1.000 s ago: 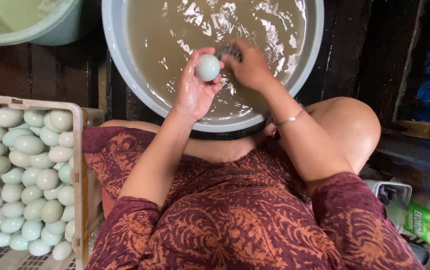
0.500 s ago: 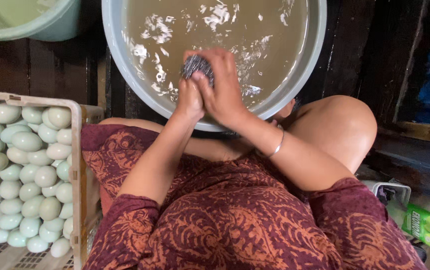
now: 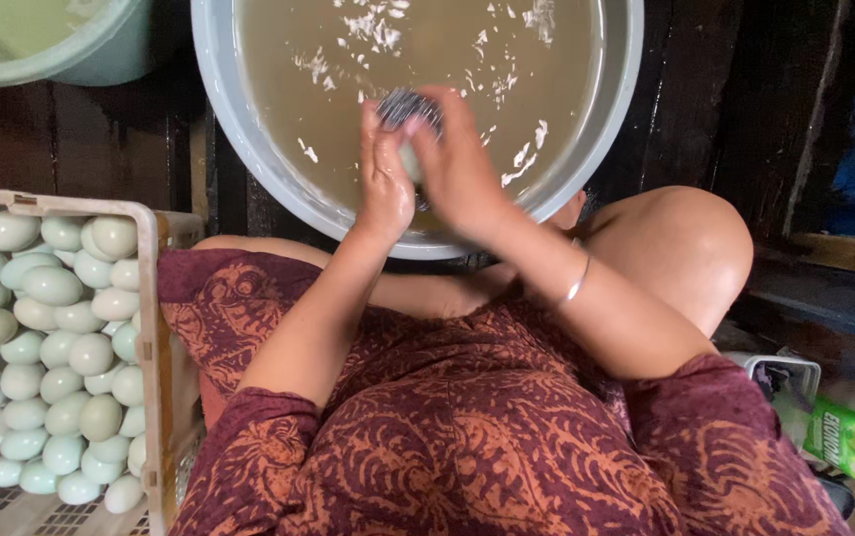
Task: The person sits on the floor and uses a steel wool pad to scrub dirt off duck eggs in a basin of water, moving the cleaned eggs into another bucket or basket.
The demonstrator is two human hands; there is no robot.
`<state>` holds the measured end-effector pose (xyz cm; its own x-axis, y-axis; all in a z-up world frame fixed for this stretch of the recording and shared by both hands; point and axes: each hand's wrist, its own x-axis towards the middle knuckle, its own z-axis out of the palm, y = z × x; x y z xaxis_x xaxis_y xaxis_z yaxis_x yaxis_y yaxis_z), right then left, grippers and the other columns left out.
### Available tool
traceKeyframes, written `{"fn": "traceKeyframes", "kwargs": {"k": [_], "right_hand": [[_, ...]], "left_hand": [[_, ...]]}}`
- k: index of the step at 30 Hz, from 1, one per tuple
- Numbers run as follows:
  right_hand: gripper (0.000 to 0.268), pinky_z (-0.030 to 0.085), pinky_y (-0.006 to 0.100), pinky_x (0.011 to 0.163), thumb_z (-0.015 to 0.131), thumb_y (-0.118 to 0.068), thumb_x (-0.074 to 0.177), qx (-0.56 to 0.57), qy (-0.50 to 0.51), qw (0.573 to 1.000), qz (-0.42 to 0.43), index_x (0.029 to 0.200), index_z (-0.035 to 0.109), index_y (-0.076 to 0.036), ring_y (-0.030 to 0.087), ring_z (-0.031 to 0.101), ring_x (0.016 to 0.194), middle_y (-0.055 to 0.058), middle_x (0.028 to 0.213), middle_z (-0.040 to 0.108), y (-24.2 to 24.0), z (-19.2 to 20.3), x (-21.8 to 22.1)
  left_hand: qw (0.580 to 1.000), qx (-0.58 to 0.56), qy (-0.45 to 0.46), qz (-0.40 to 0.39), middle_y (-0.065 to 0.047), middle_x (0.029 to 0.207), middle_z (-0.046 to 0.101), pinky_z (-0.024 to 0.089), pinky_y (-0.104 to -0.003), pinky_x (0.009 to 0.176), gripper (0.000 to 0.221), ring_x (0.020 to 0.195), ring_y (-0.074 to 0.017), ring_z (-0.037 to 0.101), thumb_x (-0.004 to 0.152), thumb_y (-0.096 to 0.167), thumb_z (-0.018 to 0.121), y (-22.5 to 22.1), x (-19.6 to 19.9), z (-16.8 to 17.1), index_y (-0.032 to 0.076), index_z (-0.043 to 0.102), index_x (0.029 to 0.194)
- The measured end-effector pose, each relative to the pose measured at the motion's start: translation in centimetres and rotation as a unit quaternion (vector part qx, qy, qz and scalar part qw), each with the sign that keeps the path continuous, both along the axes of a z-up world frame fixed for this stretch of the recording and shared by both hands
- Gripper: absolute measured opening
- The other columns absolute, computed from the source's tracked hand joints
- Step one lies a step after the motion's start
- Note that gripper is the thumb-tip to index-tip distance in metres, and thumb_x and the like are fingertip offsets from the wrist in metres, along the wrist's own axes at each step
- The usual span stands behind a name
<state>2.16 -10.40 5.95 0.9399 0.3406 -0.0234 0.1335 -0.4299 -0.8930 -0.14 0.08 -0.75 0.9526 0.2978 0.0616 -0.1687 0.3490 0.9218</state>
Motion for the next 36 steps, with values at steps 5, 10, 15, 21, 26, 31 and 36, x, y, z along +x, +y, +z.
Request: {"fn": "traceKeyframes", "kwargs": {"k": [5,10,15,21,26,31,36], "right_hand": [[0.037,0.04,0.039,0.108,0.05,-0.029,0.109,0.03,-0.061,0.997,0.034,0.135,0.047,-0.004,0.031,0.051,0.123,0.019,0.126,0.051,-0.3,-1.1,1.2],[0.043,0.041,0.044,0.104,0.055,-0.031,0.106,-0.1,-0.063,0.993,-0.022,0.14,0.042,-0.009,0.036,0.051,0.121,0.02,0.125,0.051,-2.5,-4.2,5.1],[0.052,0.038,0.06,0.106,0.064,-0.036,0.101,-0.322,0.028,0.945,0.052,0.147,0.046,-0.02,0.048,0.045,0.128,0.025,0.143,0.042,-3.4,-3.5,5.8],[0.042,0.047,0.044,0.108,0.063,-0.04,0.103,-0.018,-0.08,0.997,0.013,0.133,0.061,-0.01,0.03,0.062,0.127,0.013,0.135,0.066,-1.9,-0.3,2.1],[0.043,0.042,0.036,0.104,0.053,-0.048,0.106,0.049,-0.14,0.989,-0.001,0.134,0.059,-0.016,0.025,0.047,0.115,0.01,0.115,0.042,0.4,-1.8,1.1],[0.044,0.041,0.041,0.106,0.044,-0.043,0.11,0.033,-0.137,0.99,-0.015,0.138,0.053,-0.011,0.028,0.049,0.122,0.014,0.128,0.056,1.4,-2.4,-0.1],[0.04,0.039,0.04,0.109,0.045,-0.041,0.108,0.035,-0.101,0.994,-0.002,0.133,0.053,-0.01,0.028,0.05,0.125,0.014,0.127,0.053,-0.6,-5.3,3.2]], "left_hand": [[0.985,0.167,0.031,0.019,-0.006,0.099,0.053,0.043,-0.034,0.084,0.023,0.091,-0.018,0.05,0.101,0.02,0.031,0.8,-0.2,0.4,0.012,0.048,0.115],[0.998,0.039,0.058,-0.011,-0.008,0.092,0.06,0.047,-0.029,0.073,0.028,0.081,-0.0153,0.056,0.103,0.044,0.045,-0.1,-0.1,3.0,0.016,0.045,0.103],[0.939,-0.308,0.14,-0.063,-0.012,0.096,0.062,0.045,-0.028,0.054,0.033,0.077,-0.0226,0.063,0.098,0.045,0.057,1.1,1.0,2.8,0.013,0.057,0.106],[0.907,-0.372,0.197,-0.031,-0.01,0.086,0.065,0.05,-0.032,0.068,0.042,0.075,-0.0194,0.062,0.096,0.049,0.058,1.2,1.3,2.1,0.009,0.066,0.106],[0.913,-0.356,0.196,-0.025,-0.003,0.091,0.069,0.053,-0.029,0.075,0.027,0.084,-0.0137,0.066,0.096,0.039,0.06,0.3,1.2,1.3,0.013,0.065,0.101],[0.947,-0.281,0.154,-0.022,-0.004,0.098,0.065,0.052,-0.027,0.08,0.012,0.092,-0.0128,0.063,0.099,0.019,0.052,0.7,1.7,-3.1,0.014,0.061,0.106],[0.97,-0.169,0.174,-0.023,-0.007,0.101,0.063,0.051,-0.03,0.069,0.021,0.089,-0.0176,0.063,0.095,0.023,0.05,0.4,1.1,-0.5,0.014,0.059,0.111]]}}
